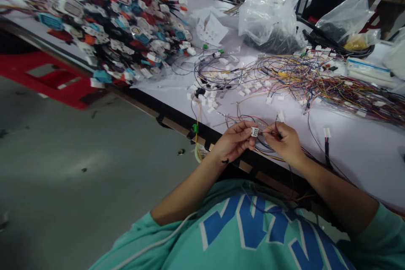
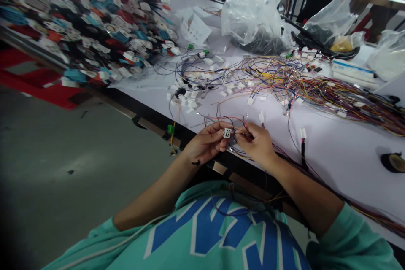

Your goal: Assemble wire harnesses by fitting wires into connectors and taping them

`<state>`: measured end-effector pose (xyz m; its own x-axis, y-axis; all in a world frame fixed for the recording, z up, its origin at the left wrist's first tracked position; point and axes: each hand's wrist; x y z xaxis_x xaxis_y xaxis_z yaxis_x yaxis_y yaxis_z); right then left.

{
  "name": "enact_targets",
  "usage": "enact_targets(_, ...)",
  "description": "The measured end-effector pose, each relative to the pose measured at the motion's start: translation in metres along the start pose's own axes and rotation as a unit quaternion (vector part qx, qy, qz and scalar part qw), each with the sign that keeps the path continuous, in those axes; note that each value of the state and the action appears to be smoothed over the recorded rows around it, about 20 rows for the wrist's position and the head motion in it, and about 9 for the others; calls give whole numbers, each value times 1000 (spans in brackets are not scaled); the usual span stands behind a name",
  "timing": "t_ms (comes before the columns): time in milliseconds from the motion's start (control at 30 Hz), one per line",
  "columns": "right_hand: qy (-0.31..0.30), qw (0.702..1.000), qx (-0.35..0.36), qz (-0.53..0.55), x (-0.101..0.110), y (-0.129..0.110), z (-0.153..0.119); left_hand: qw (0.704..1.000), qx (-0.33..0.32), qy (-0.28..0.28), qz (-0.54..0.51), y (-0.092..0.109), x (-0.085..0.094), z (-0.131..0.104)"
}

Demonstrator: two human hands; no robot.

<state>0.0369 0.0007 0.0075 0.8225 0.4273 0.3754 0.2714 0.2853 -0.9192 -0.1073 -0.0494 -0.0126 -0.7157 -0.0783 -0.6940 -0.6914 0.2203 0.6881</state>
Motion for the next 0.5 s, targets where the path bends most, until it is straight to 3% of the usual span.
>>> enact_targets(167,27,1000,-1,9,2,3,1,1000,-10,3,11,1,-3,-3)
enact_targets(300,33,999,-9,23,2,5,2,992,-41,1,115,23,-5,0)
enact_targets(367,30,999,-14,30,2,5,2,971,-77,27,224,42,-4,9)
enact_targets(500,31,998,-34,45,1,5,3,880,-132,124,439,83,6,42)
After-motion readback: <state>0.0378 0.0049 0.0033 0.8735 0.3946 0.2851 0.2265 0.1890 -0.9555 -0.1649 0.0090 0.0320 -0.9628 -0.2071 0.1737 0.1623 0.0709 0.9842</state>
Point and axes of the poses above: each hand's wrist, its own z-axis towards the middle knuckle, its own x-axis out of the back of the hand, y = z × x
